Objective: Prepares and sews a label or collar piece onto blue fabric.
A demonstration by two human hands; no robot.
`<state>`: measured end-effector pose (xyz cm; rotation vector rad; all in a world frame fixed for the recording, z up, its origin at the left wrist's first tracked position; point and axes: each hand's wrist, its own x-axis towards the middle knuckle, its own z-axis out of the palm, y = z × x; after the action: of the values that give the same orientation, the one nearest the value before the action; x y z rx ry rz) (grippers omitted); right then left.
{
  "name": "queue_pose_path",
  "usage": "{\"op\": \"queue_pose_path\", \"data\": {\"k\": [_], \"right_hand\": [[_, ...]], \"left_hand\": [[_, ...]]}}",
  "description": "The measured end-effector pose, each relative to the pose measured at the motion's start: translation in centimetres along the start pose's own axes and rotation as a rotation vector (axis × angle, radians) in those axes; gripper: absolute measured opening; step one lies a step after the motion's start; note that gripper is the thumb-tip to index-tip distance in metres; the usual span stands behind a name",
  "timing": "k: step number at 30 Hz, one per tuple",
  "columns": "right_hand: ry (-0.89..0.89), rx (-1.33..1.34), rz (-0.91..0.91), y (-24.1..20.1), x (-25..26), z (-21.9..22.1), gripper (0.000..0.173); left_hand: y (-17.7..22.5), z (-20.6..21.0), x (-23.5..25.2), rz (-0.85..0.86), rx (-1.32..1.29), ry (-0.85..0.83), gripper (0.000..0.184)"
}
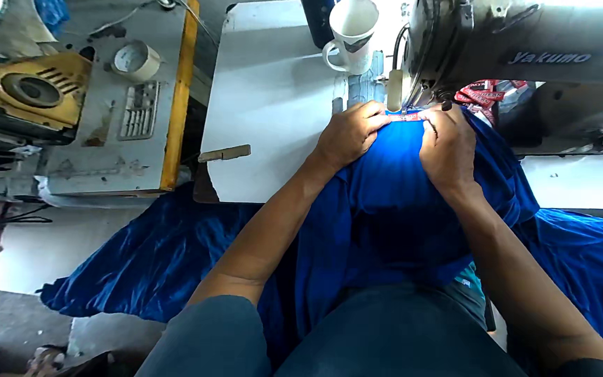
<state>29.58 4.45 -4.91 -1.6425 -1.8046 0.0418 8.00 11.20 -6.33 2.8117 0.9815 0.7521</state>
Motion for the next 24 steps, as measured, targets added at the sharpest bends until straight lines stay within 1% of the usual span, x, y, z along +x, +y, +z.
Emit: {"op": "queue_pose_path", "data": {"k": [2, 4, 7, 14, 21, 24], "right_hand": [[-0.071, -0.006, -0.056, 0.0, 0.2, 0.6, 0.027], [-0.137, -0.039, -0.059, 0.0, 0.2, 1.2, 0.026], [-0.131, -0.091, -0.053, 0.1, -0.2, 1.8, 0.027], [-0.145, -0.12, -0.025, 0.6, -0.4, 1.4, 0.028], [-0.12, -0.167, -0.098, 2.0, -0.8, 0.7, 0.025], [-0.173, -0.179, -0.137, 2.0, -0.8, 0.4, 0.031]], "left_hand": [[0.0, 0.0, 0.0, -0.012, -0.008, -0.008, 0.034], [0.0, 0.1, 0.0, -0.023, -0.002, -0.003, 0.035], [0.0, 0.2, 0.0, -0.039, 0.005, 0.014, 0.035], [0.7, 0.6, 0.2, -0.06, -0.005, 0.015, 0.036], [2.0, 1.8, 0.9, -0.064, 0.036, 0.004, 0.033], [1.8, 1.8, 0.8, -0.059, 0.021, 0.013, 0.035]]}}
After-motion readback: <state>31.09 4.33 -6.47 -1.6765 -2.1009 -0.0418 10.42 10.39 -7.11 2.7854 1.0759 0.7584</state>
